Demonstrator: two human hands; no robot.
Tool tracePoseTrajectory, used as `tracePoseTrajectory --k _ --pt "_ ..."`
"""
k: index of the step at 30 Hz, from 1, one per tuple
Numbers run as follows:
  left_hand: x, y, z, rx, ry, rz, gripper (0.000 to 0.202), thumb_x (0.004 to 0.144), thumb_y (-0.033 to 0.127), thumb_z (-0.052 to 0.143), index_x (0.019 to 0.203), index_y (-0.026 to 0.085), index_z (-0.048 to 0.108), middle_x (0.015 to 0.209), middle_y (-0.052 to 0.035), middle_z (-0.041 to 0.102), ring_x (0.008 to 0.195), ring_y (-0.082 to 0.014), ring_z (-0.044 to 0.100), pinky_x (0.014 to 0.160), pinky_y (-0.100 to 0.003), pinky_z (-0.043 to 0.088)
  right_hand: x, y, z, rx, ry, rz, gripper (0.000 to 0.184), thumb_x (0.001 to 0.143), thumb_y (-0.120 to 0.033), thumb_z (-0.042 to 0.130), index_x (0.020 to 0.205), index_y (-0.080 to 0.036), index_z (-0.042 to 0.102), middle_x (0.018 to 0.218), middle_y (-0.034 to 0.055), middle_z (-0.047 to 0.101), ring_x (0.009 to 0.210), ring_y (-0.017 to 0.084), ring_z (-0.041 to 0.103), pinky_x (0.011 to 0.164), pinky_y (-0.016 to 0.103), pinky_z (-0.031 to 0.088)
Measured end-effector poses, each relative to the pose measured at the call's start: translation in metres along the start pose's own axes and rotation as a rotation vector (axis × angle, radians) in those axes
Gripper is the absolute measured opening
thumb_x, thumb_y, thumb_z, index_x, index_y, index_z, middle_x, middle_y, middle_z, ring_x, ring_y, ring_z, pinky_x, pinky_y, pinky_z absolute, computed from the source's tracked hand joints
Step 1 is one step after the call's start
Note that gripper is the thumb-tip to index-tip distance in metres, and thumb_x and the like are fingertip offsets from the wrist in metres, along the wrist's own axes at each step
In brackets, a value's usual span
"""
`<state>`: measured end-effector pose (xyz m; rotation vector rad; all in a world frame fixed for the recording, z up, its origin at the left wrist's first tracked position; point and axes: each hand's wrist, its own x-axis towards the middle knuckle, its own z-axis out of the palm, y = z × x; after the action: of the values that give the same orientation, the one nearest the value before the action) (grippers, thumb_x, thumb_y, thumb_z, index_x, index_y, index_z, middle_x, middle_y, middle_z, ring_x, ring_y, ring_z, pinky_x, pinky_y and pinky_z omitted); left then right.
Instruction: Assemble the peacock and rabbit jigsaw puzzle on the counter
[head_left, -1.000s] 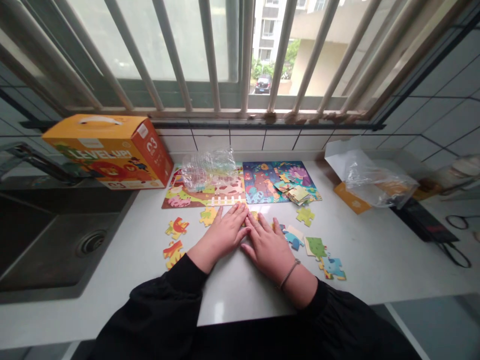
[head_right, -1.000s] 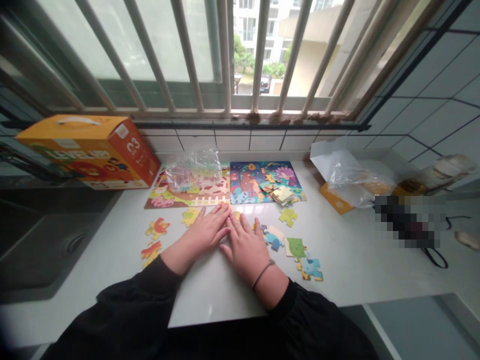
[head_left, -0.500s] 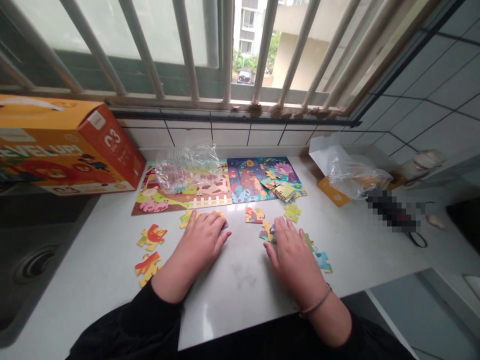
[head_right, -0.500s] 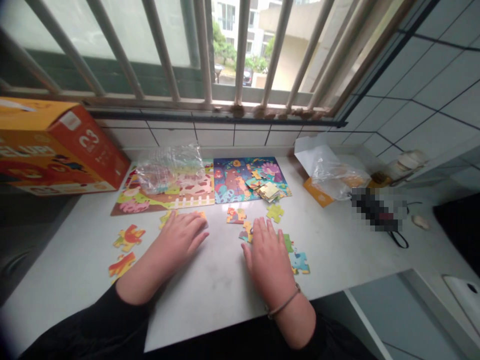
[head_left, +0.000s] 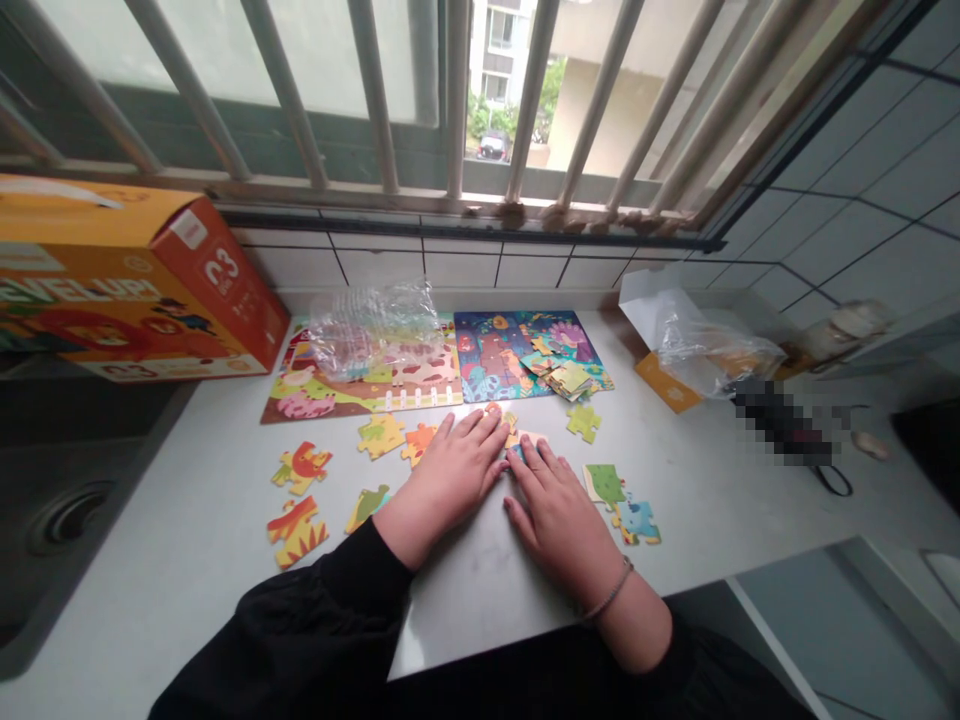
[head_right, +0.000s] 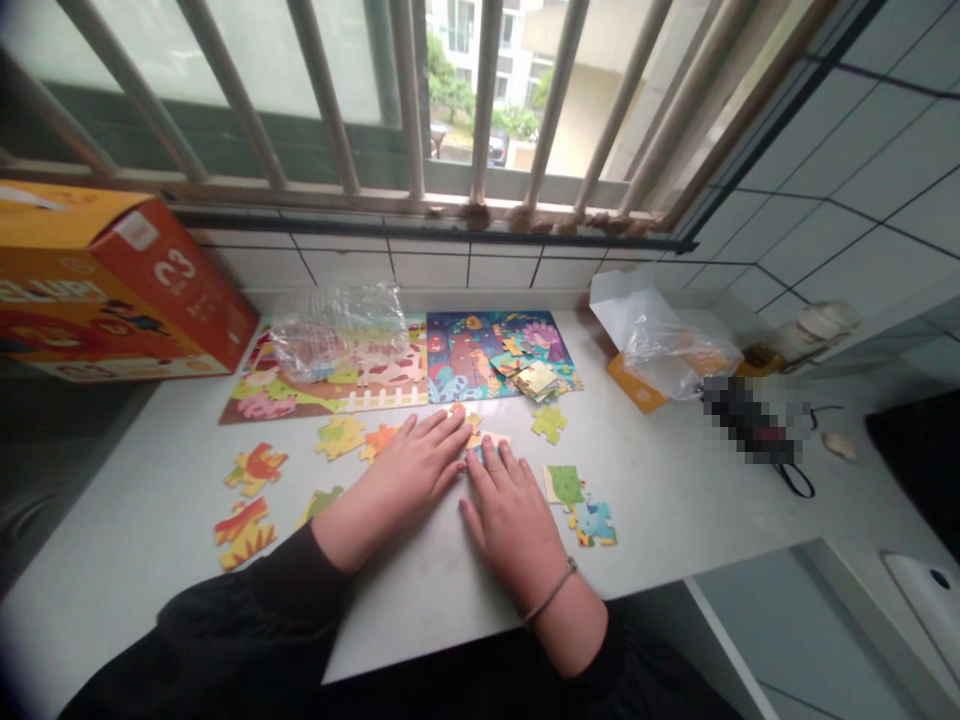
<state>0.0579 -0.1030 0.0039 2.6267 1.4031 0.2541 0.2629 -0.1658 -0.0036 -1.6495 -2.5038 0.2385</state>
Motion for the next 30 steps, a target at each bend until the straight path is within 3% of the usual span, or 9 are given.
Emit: tracePoseTrajectory --k 6,10,14,17,21,26,30 --pt "-0.012 -0.003 -0.007 0.073 0.048 -0.084 0.051 0.114 0.036 0.054 0.162 0.020 0.057 0.166 -0.0146 0.059 0.144 -0.0374 0.058 0.118 -0.055 0.049 0.007 0.017 -0.005 0.006 0.032 -0.016 0.056 0.114 -0.032 0.052 0.169 -0.018 0.052 0.180 0.0140 0.038 0.166 0.039 0.039 0.130 0.062 0.046" --pt "-0.010 0.004 -0.021 0.106 0.043 -0.130 0.030 0.111 0.031 0.056 0.133 0.020 0.074 0.134 -0.0166 0.074 0.118 -0.0367 0.066 0.097 -0.053 0.056 0.012 0.039 0.000 0.009 0.111 0.022 0.048 0.115 -0.023 0.046 0.160 -0.016 0.062 0.173 0.0170 0.050 0.163 0.037 0.045 0.131 0.059 0.046" --pt "-0.010 0.004 -0.029 0.125 0.066 -0.216 0.021 0.109 0.035 0.060 0.107 0.020 0.075 0.111 -0.0147 0.074 0.107 -0.0358 0.067 0.090 -0.051 0.056 0.022 0.052 0.004 0.035 0.138 0.018 0.047 0.115 -0.017 0.043 0.156 -0.018 0.066 0.171 0.0151 0.053 0.162 0.034 0.048 0.130 0.054 0.049" --pt "-0.010 0.003 -0.022 0.089 0.116 -0.127 0.021 0.109 0.035 0.060 0.113 0.019 0.074 0.126 -0.0164 0.074 0.119 -0.0353 0.066 0.106 -0.054 0.054 0.033 0.052 0.006 0.094 0.147 -0.034 0.052 0.112 -0.010 0.042 0.157 -0.022 0.066 0.170 0.0128 0.055 0.162 0.028 0.049 0.130 0.051 0.049" --pt "-0.009 0.008 -0.006 -0.028 0.113 0.118 0.031 0.113 0.030 0.054 0.138 0.022 0.069 0.158 -0.0137 0.065 0.148 -0.0322 0.056 0.134 -0.061 0.032 0.042 0.047 0.006 0.140 0.182 -0.058 0.049 0.111 -0.010 0.045 0.150 -0.023 0.071 0.165 0.0132 0.061 0.156 0.025 0.056 0.129 0.047 0.051" --pt "-0.005 0.014 -0.001 -0.054 0.063 0.153 0.033 0.114 0.029 0.051 0.141 0.021 0.069 0.158 -0.0137 0.066 0.149 -0.0322 0.058 0.136 -0.065 0.030 0.043 0.051 -0.001 0.140 0.278 -0.001 0.032 0.111 -0.023 0.055 0.135 -0.016 0.077 0.153 0.0185 0.069 0.142 0.030 0.066 0.123 0.048 0.054" --pt "-0.005 0.014 -0.004 -0.080 0.051 0.154 0.035 0.113 0.029 0.055 0.143 0.022 0.069 0.158 -0.0142 0.066 0.151 -0.0321 0.058 0.137 -0.065 0.029 0.042 0.054 -0.003 0.113 0.298 0.032 0.035 0.109 -0.029 0.061 0.138 -0.013 0.074 0.153 0.0218 0.067 0.142 0.034 0.062 0.124 0.054 0.051"
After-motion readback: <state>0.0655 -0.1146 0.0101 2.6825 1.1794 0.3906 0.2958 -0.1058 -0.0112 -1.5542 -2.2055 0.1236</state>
